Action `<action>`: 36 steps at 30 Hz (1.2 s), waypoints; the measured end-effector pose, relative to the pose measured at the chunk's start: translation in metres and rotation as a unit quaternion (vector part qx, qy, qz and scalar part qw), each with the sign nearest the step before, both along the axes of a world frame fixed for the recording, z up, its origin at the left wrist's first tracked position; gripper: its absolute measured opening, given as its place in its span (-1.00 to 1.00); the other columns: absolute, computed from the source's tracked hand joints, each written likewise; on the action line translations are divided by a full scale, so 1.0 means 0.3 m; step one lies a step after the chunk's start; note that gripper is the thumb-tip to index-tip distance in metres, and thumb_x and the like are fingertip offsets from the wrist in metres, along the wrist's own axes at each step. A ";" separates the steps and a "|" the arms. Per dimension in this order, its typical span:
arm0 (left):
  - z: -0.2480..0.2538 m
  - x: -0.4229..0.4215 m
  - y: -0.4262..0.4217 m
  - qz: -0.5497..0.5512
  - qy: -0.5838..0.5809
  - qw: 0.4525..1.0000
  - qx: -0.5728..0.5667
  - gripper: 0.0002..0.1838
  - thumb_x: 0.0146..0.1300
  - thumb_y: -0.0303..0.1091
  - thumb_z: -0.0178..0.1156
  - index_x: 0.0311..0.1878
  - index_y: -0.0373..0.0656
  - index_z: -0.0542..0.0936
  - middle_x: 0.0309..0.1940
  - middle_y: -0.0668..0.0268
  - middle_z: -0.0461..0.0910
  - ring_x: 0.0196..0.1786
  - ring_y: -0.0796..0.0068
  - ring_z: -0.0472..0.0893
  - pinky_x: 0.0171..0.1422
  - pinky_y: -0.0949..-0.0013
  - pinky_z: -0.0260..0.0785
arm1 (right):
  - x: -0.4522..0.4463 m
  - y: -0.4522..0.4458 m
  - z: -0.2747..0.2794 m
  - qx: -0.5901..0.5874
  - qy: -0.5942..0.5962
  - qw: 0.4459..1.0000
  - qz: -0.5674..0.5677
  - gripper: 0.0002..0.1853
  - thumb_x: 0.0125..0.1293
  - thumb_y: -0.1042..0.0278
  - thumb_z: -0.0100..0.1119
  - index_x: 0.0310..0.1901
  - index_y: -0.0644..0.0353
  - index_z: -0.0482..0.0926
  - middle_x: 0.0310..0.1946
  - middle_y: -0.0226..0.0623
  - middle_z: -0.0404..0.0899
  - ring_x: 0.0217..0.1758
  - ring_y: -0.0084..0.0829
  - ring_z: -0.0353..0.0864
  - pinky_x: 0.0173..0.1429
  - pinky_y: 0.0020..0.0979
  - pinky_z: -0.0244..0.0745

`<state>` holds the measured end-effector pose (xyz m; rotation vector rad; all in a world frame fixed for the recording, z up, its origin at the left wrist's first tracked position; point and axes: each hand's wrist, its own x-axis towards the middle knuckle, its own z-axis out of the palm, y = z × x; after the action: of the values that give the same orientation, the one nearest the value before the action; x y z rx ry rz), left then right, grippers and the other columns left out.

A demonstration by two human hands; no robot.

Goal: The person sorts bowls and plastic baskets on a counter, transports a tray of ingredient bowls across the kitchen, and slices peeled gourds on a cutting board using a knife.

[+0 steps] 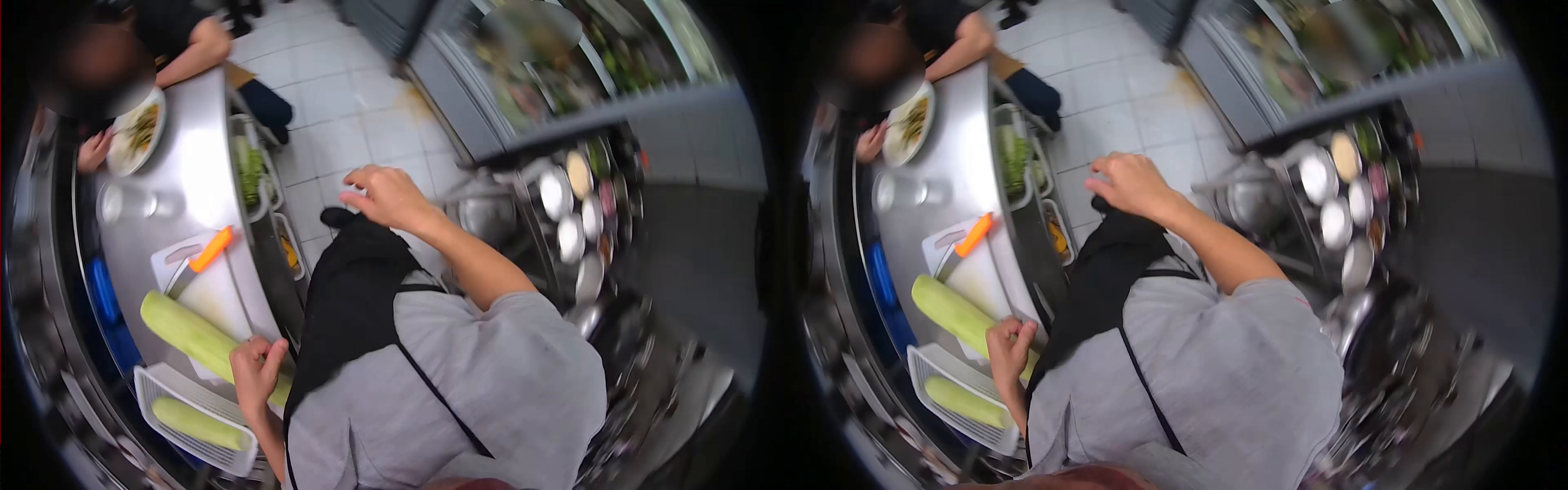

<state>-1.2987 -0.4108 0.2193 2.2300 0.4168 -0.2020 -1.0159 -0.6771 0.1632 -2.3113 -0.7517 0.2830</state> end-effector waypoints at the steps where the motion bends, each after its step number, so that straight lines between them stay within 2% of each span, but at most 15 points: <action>1: -0.014 0.036 0.002 -0.051 -0.002 0.999 -0.011 -0.53 0.23 -0.20 0.47 -0.59 -0.33 0.49 -0.67 0.07 0.43 -0.58 0.06 0.42 -0.42 0.11 0.20 | -0.066 -0.088 -0.031 -0.028 -0.022 0.997 -0.062 -0.62 0.36 0.06 0.33 -0.05 0.25 0.74 -0.12 -0.05 0.76 -0.17 -0.01 0.75 -0.03 -0.08 0.62; 7: 0.094 0.299 -0.207 -0.324 -0.102 0.939 -0.051 -0.56 0.27 -0.23 0.43 -0.55 -0.35 0.51 -0.62 0.09 0.47 -0.54 0.14 0.42 -0.41 0.14 0.17 | -0.474 -0.566 -0.182 -0.028 0.000 0.926 -0.377 -0.68 0.45 0.10 0.25 -0.06 0.22 0.74 -0.21 -0.11 0.74 -0.26 -0.13 0.74 -0.15 -0.15 0.61; 8: 0.097 0.353 -0.231 -0.392 -0.087 0.915 -0.024 -0.68 0.27 -0.27 0.41 -0.46 -0.34 0.61 -0.52 0.08 0.58 -0.45 0.08 0.54 -0.34 0.15 0.31 | -0.528 -0.630 -0.221 -0.023 0.029 0.896 -0.442 -0.68 0.48 0.10 0.22 -0.05 0.22 0.73 -0.23 -0.14 0.74 -0.30 -0.19 0.73 -0.19 -0.18 0.62; 11: 0.084 0.471 -0.438 -0.465 -0.134 0.870 -0.095 -0.75 0.30 -0.26 0.37 -0.23 -0.32 0.71 -0.34 0.03 0.68 -0.28 -0.03 0.65 -0.16 0.18 0.47 | -0.647 -0.792 -0.315 0.260 0.190 0.670 -0.669 -0.64 0.58 0.07 0.10 0.09 0.21 0.65 -0.23 -0.18 0.73 -0.37 -0.24 0.68 -0.24 -0.24 0.64; 13: 0.020 0.553 -0.588 -0.497 -0.123 0.847 -0.140 -0.60 0.37 -0.25 0.32 0.16 -0.31 0.68 -0.08 -0.01 0.74 -0.02 0.07 0.74 0.08 0.23 0.54 | -0.692 -0.907 -0.373 0.389 0.179 0.534 -0.729 -0.60 0.60 0.06 0.05 0.27 0.13 0.51 -0.13 -0.15 0.70 -0.31 -0.25 0.66 -0.23 -0.26 0.66; 15: -0.066 0.633 -0.763 -0.478 -0.020 0.840 -0.256 -0.45 0.46 -0.19 0.27 0.41 -0.29 0.52 0.14 -0.02 0.71 0.19 0.18 0.70 0.30 0.23 0.49 | -0.707 -0.991 -0.388 0.491 0.158 0.412 -0.751 -0.52 0.61 0.07 0.02 0.41 0.11 0.35 0.00 -0.08 0.64 -0.23 -0.24 0.65 -0.21 -0.24 0.67; 17: -0.193 0.717 -0.959 -0.442 0.082 0.815 -0.365 -0.34 0.55 -0.17 0.18 0.57 -0.32 0.30 0.36 -0.02 0.55 0.40 0.12 0.55 0.38 0.16 0.47 | -0.708 -1.078 -0.376 0.569 0.118 0.313 -0.751 -0.43 0.60 0.11 0.01 0.50 0.15 0.19 0.16 0.04 0.57 -0.14 -0.19 0.65 -0.18 -0.18 0.68; 18: -0.244 0.755 -1.055 -0.405 0.127 0.812 -0.401 -0.29 0.56 -0.14 0.16 0.60 -0.31 0.21 0.41 -0.07 0.47 0.43 0.07 0.51 0.39 0.12 0.46 | -0.726 -1.148 -0.430 0.606 0.121 0.316 -0.720 -0.35 0.57 0.15 0.01 0.55 0.18 0.07 0.41 0.13 0.31 0.16 -0.04 0.58 0.01 -0.03 0.70; 21: -0.383 0.863 -1.341 -0.256 0.248 0.800 -0.483 -0.17 0.60 -0.06 0.10 0.67 -0.25 -0.06 0.52 -0.20 0.25 0.49 -0.09 0.40 0.43 -0.01 0.45 | -0.699 -1.220 -0.339 0.657 0.101 0.266 -0.698 -0.30 0.53 0.16 0.02 0.56 0.25 0.04 0.54 0.17 0.07 0.37 0.13 0.42 0.20 0.16 0.64; 22: -0.434 0.895 -1.431 -0.185 0.282 0.799 -0.497 -0.14 0.60 -0.04 0.08 0.68 -0.21 -0.15 0.54 -0.25 0.19 0.50 -0.13 0.38 0.45 -0.05 0.44 | -0.709 -1.287 -0.406 0.705 0.125 0.242 -0.655 -0.25 0.51 0.19 0.02 0.56 0.34 -0.03 0.60 0.18 -0.10 0.51 0.24 0.23 0.33 0.32 0.53; 25: -0.433 0.922 -1.622 -0.062 0.283 0.811 -0.508 -0.09 0.63 0.04 -0.02 0.69 -0.07 -0.37 0.56 -0.36 0.02 0.48 -0.28 0.33 0.45 -0.14 0.44 | -0.681 -1.321 -0.332 0.711 0.128 0.222 -0.655 -0.48 0.54 0.28 -0.07 0.32 0.53 0.17 0.36 0.24 0.22 0.33 0.25 0.44 0.39 0.29 0.52; 26: -0.422 0.918 -1.653 -0.052 0.271 0.811 -0.515 -0.10 0.64 0.05 -0.04 0.69 -0.04 -0.38 0.56 -0.36 0.00 0.48 -0.30 0.33 0.45 -0.14 0.44 | -0.680 -1.341 -0.327 0.725 0.142 0.195 -0.645 -0.58 0.53 0.40 -0.07 0.31 0.43 0.22 0.30 0.12 0.28 0.20 0.10 0.51 0.29 0.26 0.61; 30: -0.450 0.929 -1.667 -0.059 0.252 0.811 -0.524 -0.19 0.67 0.03 -0.11 0.67 0.02 -0.34 0.47 -0.23 0.16 0.36 -0.16 0.43 0.40 -0.07 0.48 | -0.654 -1.319 -0.282 0.697 0.091 0.209 -0.680 -0.80 0.51 0.57 -0.11 0.10 0.31 0.41 0.00 -0.12 0.49 0.08 -0.04 0.59 0.31 0.23 0.62; 32: -0.465 0.937 -1.665 -0.063 0.251 0.812 -0.523 -0.29 0.69 -0.02 -0.15 0.65 0.01 -0.25 0.35 -0.11 0.29 0.22 0.00 0.51 0.34 -0.02 0.50 | -0.660 -1.328 -0.293 0.694 0.090 0.216 -0.681 -0.77 0.49 0.61 -0.11 0.12 0.30 0.40 0.00 -0.13 0.48 0.06 -0.04 0.60 0.31 0.25 0.62; 36: -0.470 0.942 -1.665 -0.086 0.239 0.788 -0.561 -0.30 0.71 -0.05 -0.17 0.66 0.01 -0.26 0.38 -0.11 0.28 0.25 0.05 0.50 0.37 -0.01 0.49 | -0.654 -1.326 -0.295 0.694 0.083 0.225 -0.679 -0.75 0.48 0.65 -0.13 0.13 0.31 0.39 -0.01 -0.14 0.47 0.02 -0.04 0.62 0.28 0.26 0.64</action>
<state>-1.0162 -0.9103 0.0782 0.9952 0.2352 -0.8752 -1.2122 -1.0747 0.0748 -0.3241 1.0564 -0.7171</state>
